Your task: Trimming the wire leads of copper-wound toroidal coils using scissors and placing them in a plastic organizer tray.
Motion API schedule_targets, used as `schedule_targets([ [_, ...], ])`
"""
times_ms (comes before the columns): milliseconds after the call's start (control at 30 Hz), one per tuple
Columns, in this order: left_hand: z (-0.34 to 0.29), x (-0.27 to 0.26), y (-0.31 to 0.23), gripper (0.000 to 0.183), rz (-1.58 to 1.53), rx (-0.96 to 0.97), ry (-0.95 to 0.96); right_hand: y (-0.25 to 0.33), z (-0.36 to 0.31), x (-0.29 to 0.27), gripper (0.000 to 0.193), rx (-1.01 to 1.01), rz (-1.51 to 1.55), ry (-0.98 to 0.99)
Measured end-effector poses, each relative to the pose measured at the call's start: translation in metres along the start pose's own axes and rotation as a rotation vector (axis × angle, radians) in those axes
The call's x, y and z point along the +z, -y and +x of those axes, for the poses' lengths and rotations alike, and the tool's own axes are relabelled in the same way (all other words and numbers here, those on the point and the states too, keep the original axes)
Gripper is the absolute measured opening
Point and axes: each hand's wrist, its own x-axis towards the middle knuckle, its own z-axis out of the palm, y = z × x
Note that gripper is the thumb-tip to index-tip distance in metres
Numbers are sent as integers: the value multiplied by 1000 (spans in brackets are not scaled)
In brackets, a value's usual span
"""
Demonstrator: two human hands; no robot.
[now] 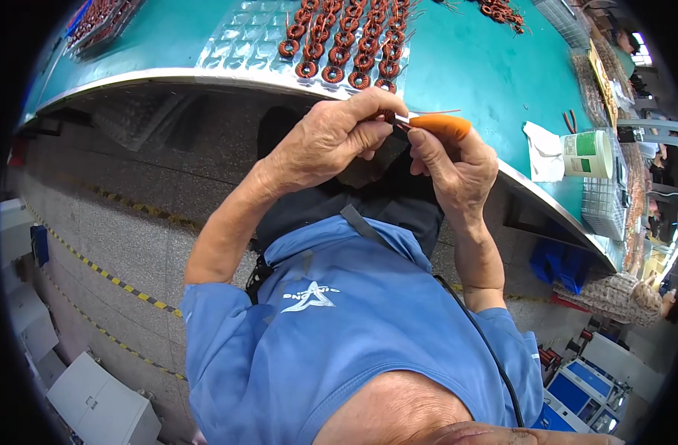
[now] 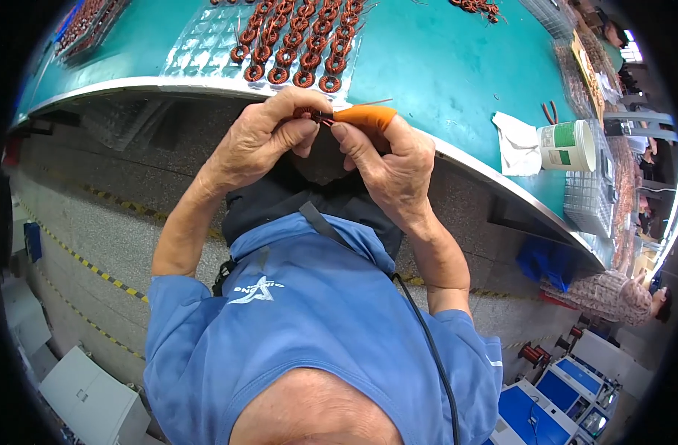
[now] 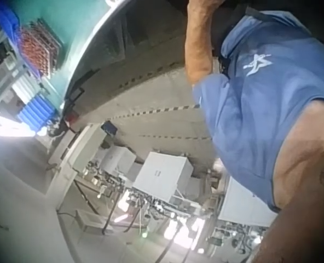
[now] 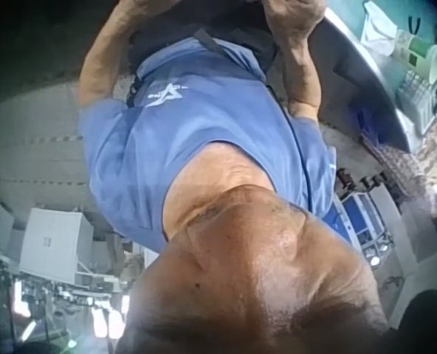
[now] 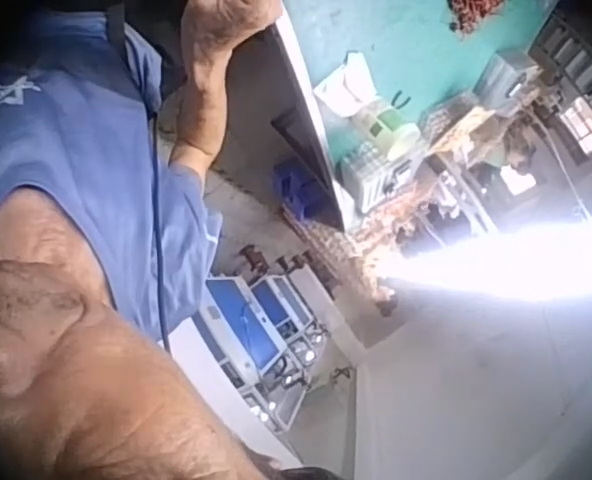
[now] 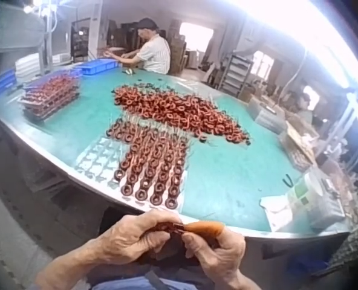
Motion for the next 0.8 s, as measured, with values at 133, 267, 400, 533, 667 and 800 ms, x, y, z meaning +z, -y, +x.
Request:
schedule_targets([
  [133,-2,-5,5,11,-65,-37,-25,-6,3,3,17,-51,-37,59],
  [267,-8,-27,5,8,-112,-28,-226,-8,2,4,18,-53,69,-44],
  [400,-6,-81,11,7,61,211,-480,-20,10,-7,20,-23,90,-109],
  [533,1,-126,12,7,250,69,-677,-31,21,-16,18,-16,-26,-138],
  [667,17,-113,13,12,-70,60,-672,-37,26,-22,16,51,48,-176],
  [800,15,-64,8,16,-384,-30,-452,-24,31,-3,17,-12,37,-74],
])
